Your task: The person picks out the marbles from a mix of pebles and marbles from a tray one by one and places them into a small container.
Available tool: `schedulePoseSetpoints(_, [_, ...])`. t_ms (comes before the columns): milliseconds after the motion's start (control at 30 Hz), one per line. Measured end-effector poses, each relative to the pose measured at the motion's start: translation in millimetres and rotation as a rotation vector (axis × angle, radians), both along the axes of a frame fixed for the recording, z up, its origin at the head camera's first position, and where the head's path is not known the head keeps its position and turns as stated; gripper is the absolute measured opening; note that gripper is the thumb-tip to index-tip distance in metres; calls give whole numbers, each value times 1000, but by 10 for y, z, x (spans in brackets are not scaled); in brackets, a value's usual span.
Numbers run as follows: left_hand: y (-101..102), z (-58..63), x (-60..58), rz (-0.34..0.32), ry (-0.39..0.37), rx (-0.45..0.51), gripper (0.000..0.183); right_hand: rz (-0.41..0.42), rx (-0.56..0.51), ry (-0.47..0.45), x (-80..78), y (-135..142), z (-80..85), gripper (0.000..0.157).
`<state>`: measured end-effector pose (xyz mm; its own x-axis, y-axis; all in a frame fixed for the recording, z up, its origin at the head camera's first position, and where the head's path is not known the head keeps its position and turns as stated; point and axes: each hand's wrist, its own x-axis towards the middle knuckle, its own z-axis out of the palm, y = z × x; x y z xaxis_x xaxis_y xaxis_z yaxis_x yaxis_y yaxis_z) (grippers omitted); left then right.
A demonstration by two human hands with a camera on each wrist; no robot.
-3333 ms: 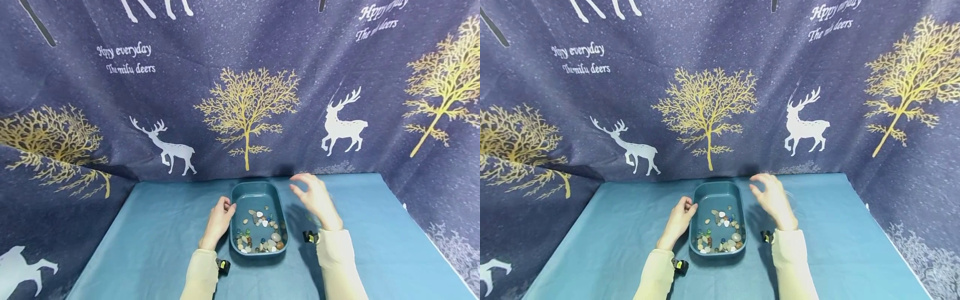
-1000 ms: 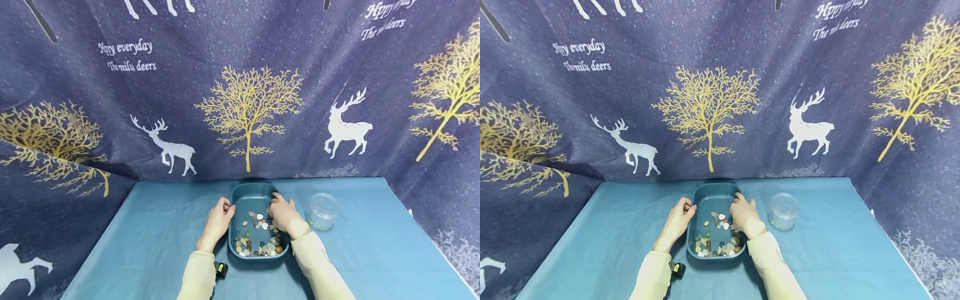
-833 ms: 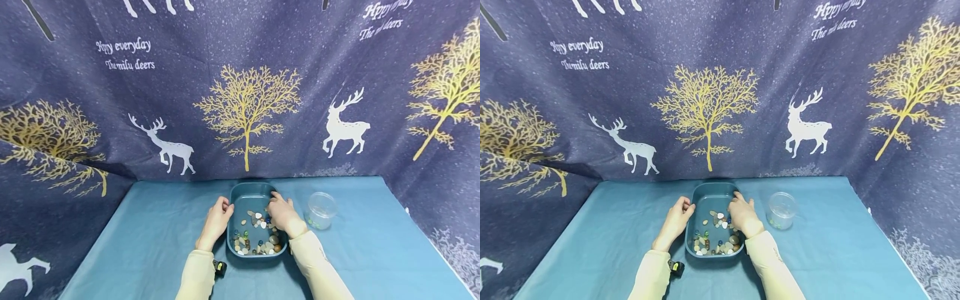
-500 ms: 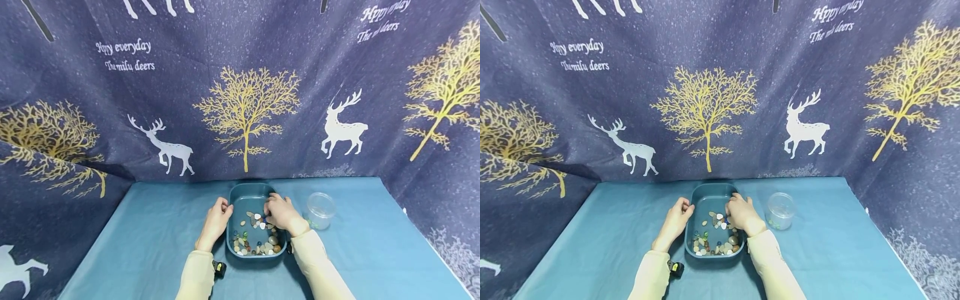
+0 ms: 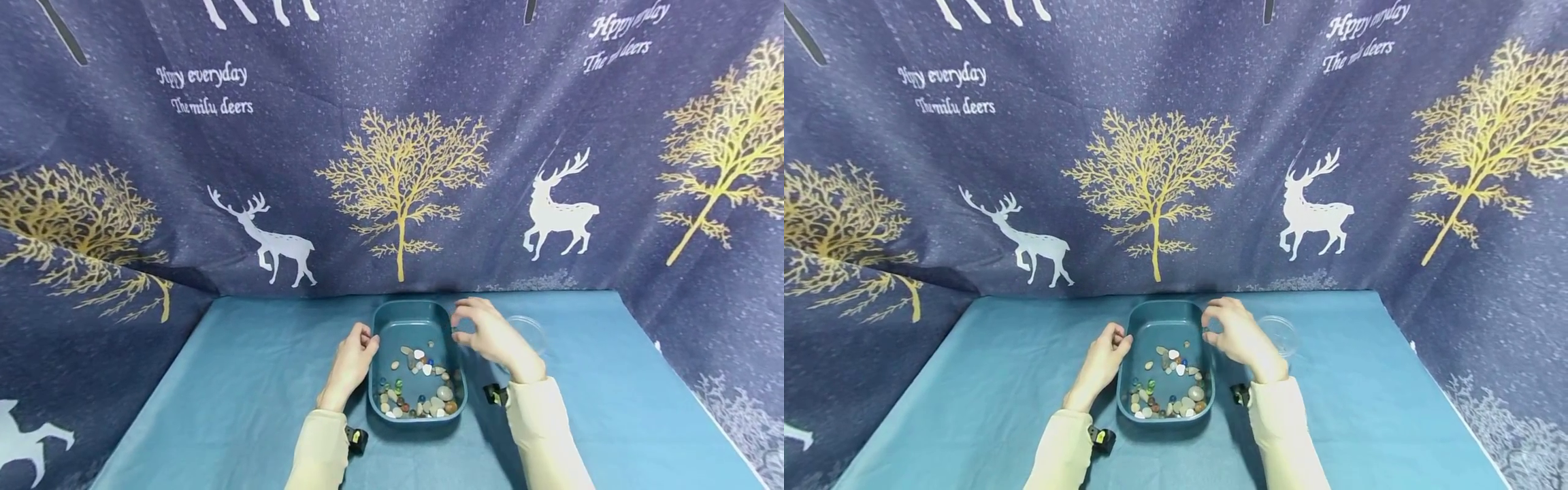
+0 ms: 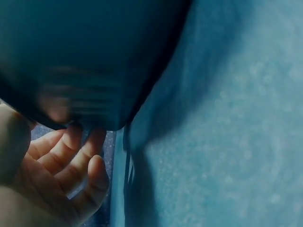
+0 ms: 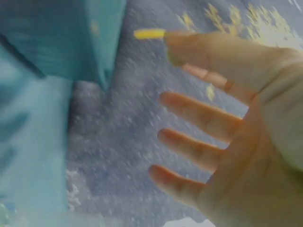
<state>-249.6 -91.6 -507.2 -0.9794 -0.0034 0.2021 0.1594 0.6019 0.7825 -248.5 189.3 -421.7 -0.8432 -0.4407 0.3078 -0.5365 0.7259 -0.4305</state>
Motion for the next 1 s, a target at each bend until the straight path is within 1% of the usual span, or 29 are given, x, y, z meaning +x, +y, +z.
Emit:
schedulePoseSetpoints(100, [-20, 8, -12, 3, -14, 11, 12, -16, -74, -23, 26, 89, 39, 19])
schedulePoseSetpoints(167, [-32, 20, -18, 4, -22, 12, 12, -25, -106, -24, 38, 152, 58, 18])
schedulePoseSetpoints(233, [-38, 36, -24, 7, -32, 10, 12, -43, -130, -9, 45, 226, 77, 18])
schedulePoseSetpoints(333, [-34, 61, -33, -6, -31, 6, 12, -83, -154, 19, 62, 374, 96, 16])
schedulePoseSetpoints(433, [-18, 63, -31, -18, -31, 11, 12, -125, -184, -3, 99, 545, 93, 13])
schedulePoseSetpoints(533, [-4, 49, -10, -18, -45, 22, 11, -176, -195, -44, 139, 720, 63, 12])
schedulePoseSetpoints(700, [23, 44, 8, -12, -52, 33, 11, -250, -193, -62, 164, 953, 0, 14])
schedulePoseSetpoints(800, [29, 43, 9, -13, -47, 45, 12, -260, -196, -83, 139, 1027, -39, 15])
schedulePoseSetpoints(1000, [23, 28, 14, -17, -47, 51, 12, -275, -196, -116, 84, 1056, -147, 16])
